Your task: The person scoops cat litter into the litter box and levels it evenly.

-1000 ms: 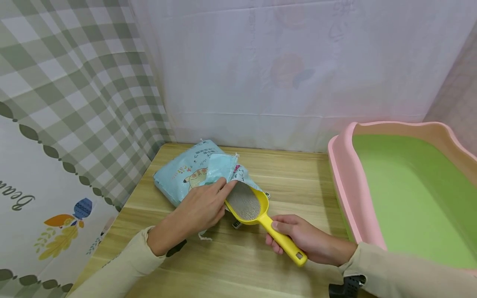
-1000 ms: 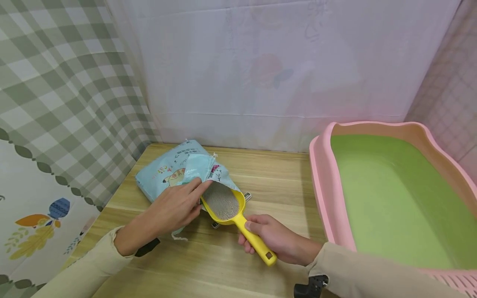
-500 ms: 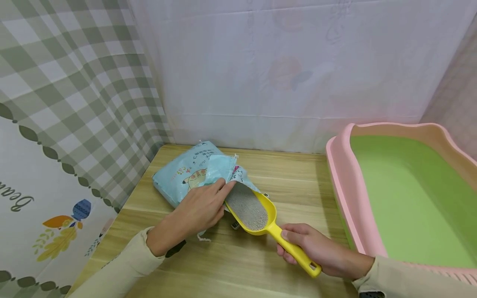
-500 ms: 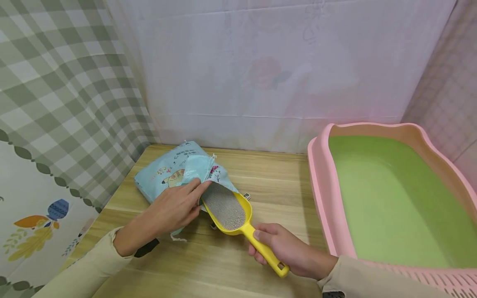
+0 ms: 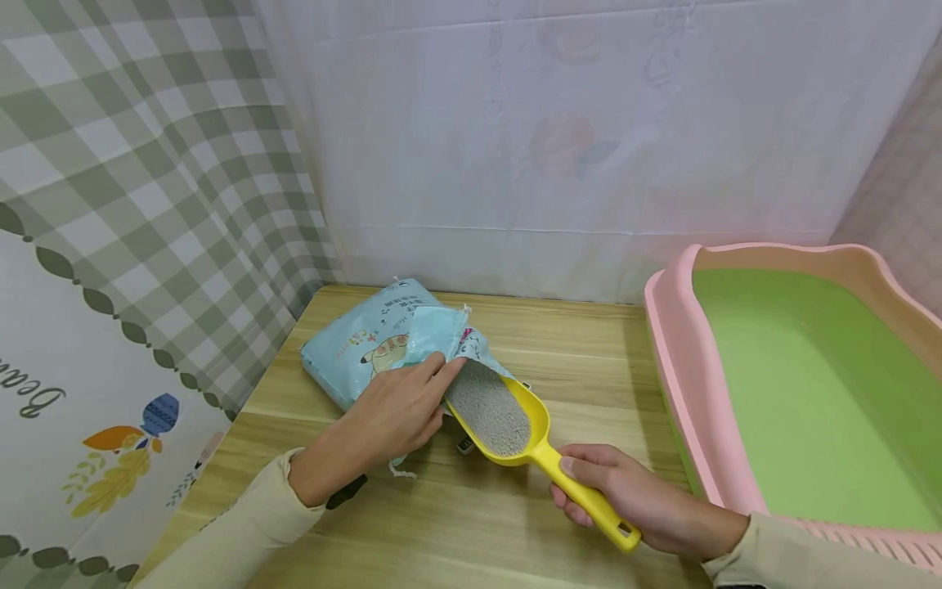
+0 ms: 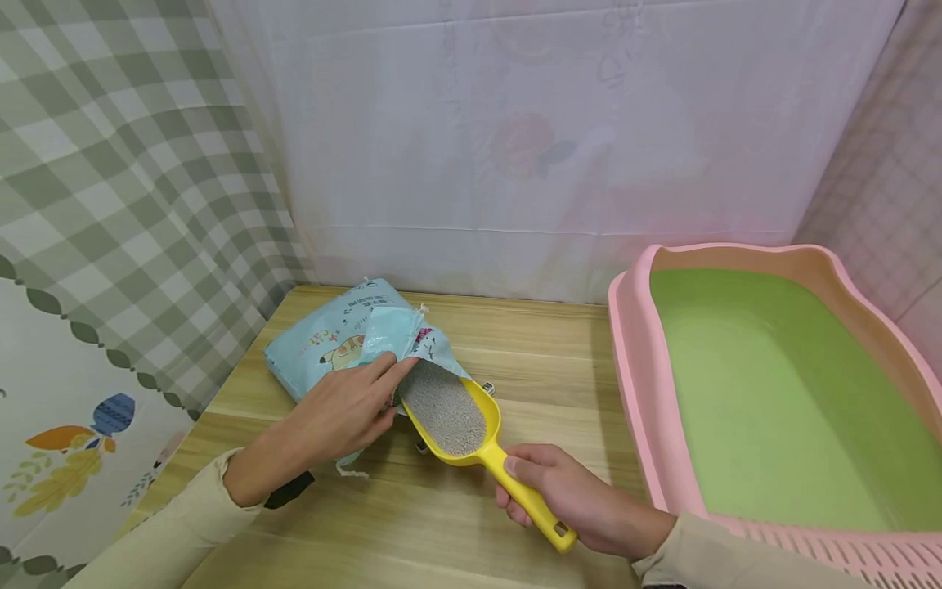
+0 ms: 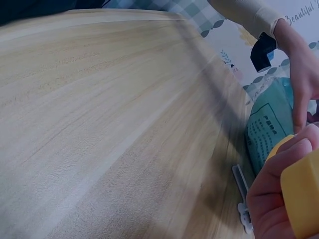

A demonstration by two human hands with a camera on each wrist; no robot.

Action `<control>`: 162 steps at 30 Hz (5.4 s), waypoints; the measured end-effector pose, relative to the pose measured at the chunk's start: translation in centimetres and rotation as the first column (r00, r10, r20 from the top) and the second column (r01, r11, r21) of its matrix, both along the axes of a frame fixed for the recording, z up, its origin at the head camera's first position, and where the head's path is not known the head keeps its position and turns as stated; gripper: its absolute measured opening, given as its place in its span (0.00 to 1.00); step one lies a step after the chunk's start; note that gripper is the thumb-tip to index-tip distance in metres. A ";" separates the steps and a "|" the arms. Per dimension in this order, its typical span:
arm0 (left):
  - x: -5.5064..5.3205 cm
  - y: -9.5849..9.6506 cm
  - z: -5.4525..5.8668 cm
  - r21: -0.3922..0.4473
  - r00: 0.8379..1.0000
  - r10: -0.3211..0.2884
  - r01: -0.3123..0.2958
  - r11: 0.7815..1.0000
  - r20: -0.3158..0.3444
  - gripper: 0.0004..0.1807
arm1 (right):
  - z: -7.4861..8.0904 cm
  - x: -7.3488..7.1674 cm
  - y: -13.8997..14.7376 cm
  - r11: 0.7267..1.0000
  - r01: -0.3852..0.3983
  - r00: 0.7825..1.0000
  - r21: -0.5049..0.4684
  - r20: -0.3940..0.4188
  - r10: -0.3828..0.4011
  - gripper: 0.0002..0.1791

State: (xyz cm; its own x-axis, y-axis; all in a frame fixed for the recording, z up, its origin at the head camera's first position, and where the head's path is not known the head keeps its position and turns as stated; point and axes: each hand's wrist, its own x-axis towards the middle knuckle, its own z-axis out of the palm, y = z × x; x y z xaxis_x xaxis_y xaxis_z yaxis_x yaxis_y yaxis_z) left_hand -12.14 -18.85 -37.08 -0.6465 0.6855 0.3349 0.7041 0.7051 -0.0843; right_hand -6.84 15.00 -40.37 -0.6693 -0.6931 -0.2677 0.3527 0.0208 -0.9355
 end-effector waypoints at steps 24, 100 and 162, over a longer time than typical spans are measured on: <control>-0.1 0.0 0.1 -0.003 1.000 -0.007 0.007 1.000 0.024 0.34 | -0.7 0.4 0.6 0.997 -0.037 0.999 -0.072 -0.038 0.034 0.16; -0.6 0.1 -0.1 -0.011 0.997 -0.027 0.027 1.000 0.069 0.36 | -0.8 4.9 5.4 0.936 -0.113 0.985 -0.332 0.085 0.149 0.23; -0.6 0.2 0.1 -0.002 0.997 -0.029 0.030 1.000 0.070 0.36 | 4.4 3.4 13.0 0.799 0.148 0.908 -0.583 0.400 0.124 0.35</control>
